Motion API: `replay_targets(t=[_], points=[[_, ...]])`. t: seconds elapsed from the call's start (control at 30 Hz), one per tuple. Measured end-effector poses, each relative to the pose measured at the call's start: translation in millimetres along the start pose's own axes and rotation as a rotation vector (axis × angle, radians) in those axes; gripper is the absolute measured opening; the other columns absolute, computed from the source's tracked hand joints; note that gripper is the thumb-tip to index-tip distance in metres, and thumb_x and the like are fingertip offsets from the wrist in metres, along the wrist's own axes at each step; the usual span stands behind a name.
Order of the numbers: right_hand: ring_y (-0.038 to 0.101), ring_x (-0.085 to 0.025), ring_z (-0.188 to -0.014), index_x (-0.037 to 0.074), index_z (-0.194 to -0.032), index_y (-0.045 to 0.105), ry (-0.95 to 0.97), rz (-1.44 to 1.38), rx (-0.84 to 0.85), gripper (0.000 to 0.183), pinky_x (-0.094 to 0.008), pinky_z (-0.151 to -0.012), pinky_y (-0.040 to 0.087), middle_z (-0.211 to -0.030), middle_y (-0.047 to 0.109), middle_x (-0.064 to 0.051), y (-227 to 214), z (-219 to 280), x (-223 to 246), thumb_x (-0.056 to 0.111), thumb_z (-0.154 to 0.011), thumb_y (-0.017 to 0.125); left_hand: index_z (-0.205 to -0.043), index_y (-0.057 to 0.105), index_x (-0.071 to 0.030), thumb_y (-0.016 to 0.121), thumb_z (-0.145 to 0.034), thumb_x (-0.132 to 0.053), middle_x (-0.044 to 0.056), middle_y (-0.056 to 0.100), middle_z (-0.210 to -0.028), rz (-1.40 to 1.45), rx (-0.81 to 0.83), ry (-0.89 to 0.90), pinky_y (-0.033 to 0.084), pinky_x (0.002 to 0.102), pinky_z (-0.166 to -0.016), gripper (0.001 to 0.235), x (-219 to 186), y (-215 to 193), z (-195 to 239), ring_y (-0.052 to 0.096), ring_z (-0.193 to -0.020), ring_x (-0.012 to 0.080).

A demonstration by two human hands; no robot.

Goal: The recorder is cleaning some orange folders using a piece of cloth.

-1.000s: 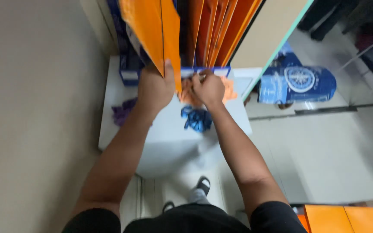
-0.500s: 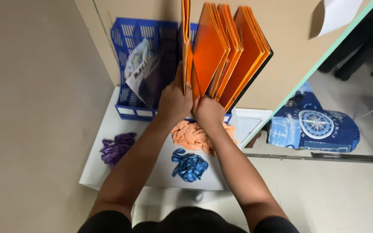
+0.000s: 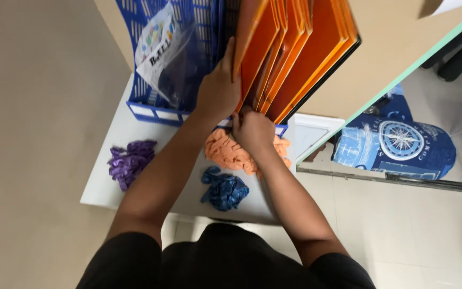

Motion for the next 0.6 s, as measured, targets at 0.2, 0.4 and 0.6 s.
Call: replay_targets(t=[0.2,0.4,0.6], points=[[0.07,-0.041,-0.067,0.006,-0.095,0.071,-0.035,-0.033,0.014,0.029,-0.051,-0.063,0.055,-0.073,0.071,-0.02,2,0,-2,0.034,-0.089,0.068,-0.163,0.01,-0.005,0.056,-0.102,-0.019,0.033,0.061,-0.135,0.041,-0.051,0.131,0.059,0.053,-0.071,0.077,4,24,18,0.071,-0.086,0.0494],[0.07,-0.04,-0.068,0.009,-0.098,0.072,-0.03,-0.139,-0.038,0.026,-0.05,-0.063,0.056,-0.072,0.072,-0.018,-6,10,-1,0.032,-0.087,0.069,-0.163,0.016,-0.006,0.055,-0.102,-0.02,0.029,0.07,-0.113,0.032,-0.016,-0.023,0.056,0.055,-0.072,0.073,8,20,31,0.069,-0.084,0.0487],[0.071,-0.038,-0.066,0.01,-0.096,0.072,-0.084,-0.146,-0.114,0.024,-0.049,-0.063,0.057,-0.073,0.074,-0.017,-16,9,5,0.033,-0.091,0.067,-0.156,0.036,-0.003,0.05,-0.1,-0.019,0.03,0.07,-0.087,0.015,0.053,-0.119,0.055,0.057,-0.074,0.059,2,1,24,0.067,-0.076,0.0494]])
Point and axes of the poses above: each hand's wrist, its own z-axis away from the middle knuckle, its own y-axis out of the palm, x = y × z, the point moved 5 cm from there along -z, towards the middle knuckle
